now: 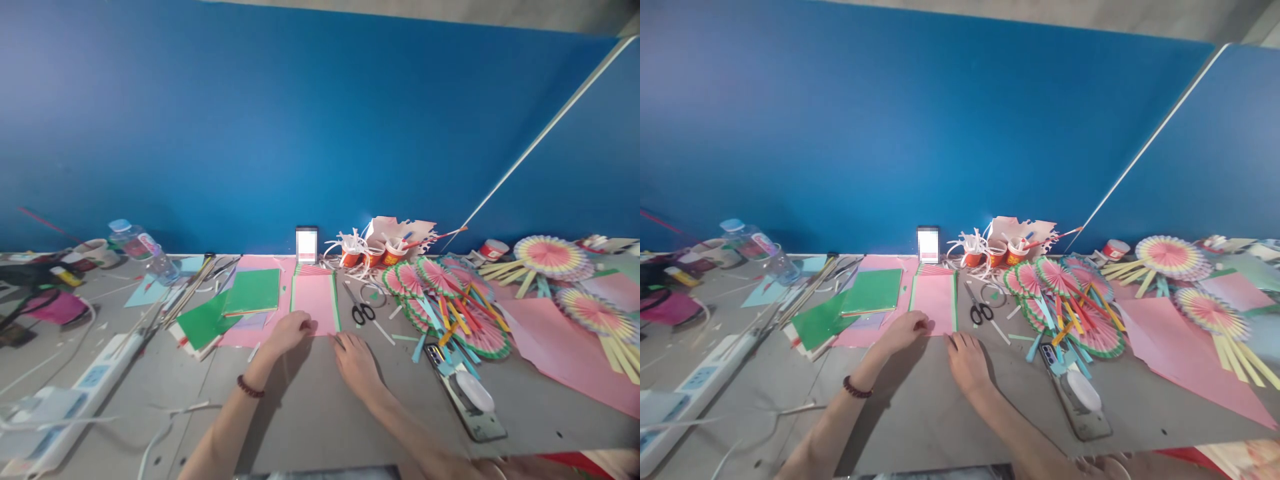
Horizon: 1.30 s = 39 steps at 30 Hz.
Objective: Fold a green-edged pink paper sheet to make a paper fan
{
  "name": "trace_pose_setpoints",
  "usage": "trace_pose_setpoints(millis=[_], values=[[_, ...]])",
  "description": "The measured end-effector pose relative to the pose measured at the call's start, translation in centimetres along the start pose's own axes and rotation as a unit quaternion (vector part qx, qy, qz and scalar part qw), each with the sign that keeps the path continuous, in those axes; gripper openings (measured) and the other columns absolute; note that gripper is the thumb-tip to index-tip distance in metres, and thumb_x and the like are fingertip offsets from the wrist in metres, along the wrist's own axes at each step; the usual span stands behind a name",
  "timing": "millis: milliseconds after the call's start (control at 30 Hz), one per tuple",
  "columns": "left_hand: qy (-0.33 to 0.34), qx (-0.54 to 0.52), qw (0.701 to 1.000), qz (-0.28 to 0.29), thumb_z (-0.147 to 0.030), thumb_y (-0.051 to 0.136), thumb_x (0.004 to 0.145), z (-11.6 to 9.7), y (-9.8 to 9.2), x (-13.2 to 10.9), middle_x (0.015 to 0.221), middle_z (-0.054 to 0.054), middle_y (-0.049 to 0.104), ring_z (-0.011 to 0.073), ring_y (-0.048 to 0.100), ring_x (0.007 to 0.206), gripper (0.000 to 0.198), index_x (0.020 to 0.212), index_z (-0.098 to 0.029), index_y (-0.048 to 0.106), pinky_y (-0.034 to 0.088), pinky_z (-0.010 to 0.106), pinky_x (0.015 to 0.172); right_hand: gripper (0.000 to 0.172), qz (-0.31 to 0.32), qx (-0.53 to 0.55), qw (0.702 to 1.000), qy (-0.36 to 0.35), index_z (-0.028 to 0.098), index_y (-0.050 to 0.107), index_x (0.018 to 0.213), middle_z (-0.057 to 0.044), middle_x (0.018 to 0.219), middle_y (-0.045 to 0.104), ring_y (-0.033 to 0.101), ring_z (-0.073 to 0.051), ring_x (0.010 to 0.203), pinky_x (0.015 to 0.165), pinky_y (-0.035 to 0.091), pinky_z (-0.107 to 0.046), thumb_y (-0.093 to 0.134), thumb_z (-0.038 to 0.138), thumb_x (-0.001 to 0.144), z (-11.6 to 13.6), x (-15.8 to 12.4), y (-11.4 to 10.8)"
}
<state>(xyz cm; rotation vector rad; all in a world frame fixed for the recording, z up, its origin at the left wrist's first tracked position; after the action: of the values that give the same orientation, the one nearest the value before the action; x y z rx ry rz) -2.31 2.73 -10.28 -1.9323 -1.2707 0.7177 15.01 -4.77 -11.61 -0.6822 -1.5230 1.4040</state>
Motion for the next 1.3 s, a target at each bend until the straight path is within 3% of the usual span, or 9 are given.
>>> trace_pose_setpoints(millis=[200,433,800,1100,1300], values=[[0.02,0.017,1.0,0.012,-0.01,0.046,0.077,-0.3,-0.1,-0.3,0.078,0.002,0.064,0.0169,0.056,0.076,0.015,0.072,-0.019,0.058,0.04,0.027,0.071,0.04,0.005,-0.029,1.0,-0.008,0.017,0.064,0.124,-0.01,0.105,0.069,0.062,-0.023,0.099,0.088,0.049,-0.036,0.056,0.006,0.087,0.3,0.1,0.0],[0.021,-0.005,1.0,0.021,-0.008,0.046,0.073,-0.3,-0.1,-0.1,0.076,0.002,0.064,0.0163,0.056,0.074,0.016,0.07,-0.019,0.057,0.039,0.026,0.069,0.037,-0.064,-0.037,0.996,-0.05,0.012,0.068,0.116,-0.011,0.108,0.07,0.063,-0.024,0.098,0.089,0.048,-0.035,0.056,0.001,0.083,0.4,0.1,0.6],[0.019,-0.004,1.0,0.015,-0.007,0.046,0.07,-0.6,-0.2,-0.1,0.075,0.003,0.064,0.017,0.056,0.074,0.016,0.069,-0.018,0.057,0.039,0.027,0.07,0.043,0.019,-0.028,0.999,-0.023,0.012,0.061,0.127,-0.01,0.103,0.069,0.062,-0.024,0.097,0.087,0.047,-0.035,0.055,0.004,0.084,1.3,0.8,-0.6],[0.023,-0.011,1.0,0.011,-0.009,0.045,0.07,-0.6,-0.1,-0.2,0.079,0.005,0.065,0.0183,0.058,0.076,0.016,0.072,-0.018,0.058,0.042,0.029,0.072,0.042,0.016,-0.014,1.0,-0.011,0.021,0.062,0.126,-0.01,0.107,0.066,0.058,-0.026,0.101,0.085,0.045,-0.037,0.061,0.015,0.085,1.6,0.9,-1.0],[0.014,-0.001,1.0,0.01,-0.01,0.047,0.074,-0.2,0.1,-0.2,0.081,0.005,0.066,0.0191,0.059,0.079,0.014,0.074,-0.018,0.058,0.041,0.029,0.073,0.041,0.032,-0.044,0.998,-0.022,0.017,0.062,0.127,-0.011,0.104,0.067,0.058,-0.027,0.099,0.084,0.044,-0.038,0.059,0.016,0.087,2.0,1.0,-1.0]])
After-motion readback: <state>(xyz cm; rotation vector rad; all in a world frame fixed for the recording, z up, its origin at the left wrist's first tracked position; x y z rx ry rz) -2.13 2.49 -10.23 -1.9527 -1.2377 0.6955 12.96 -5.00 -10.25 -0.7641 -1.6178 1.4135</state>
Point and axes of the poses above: each hand's wrist, its own x-axis towards the middle knuckle, its own y-axis out of the palm, z = x × y, the point moved 4 cm from there along x, towards the middle knuckle
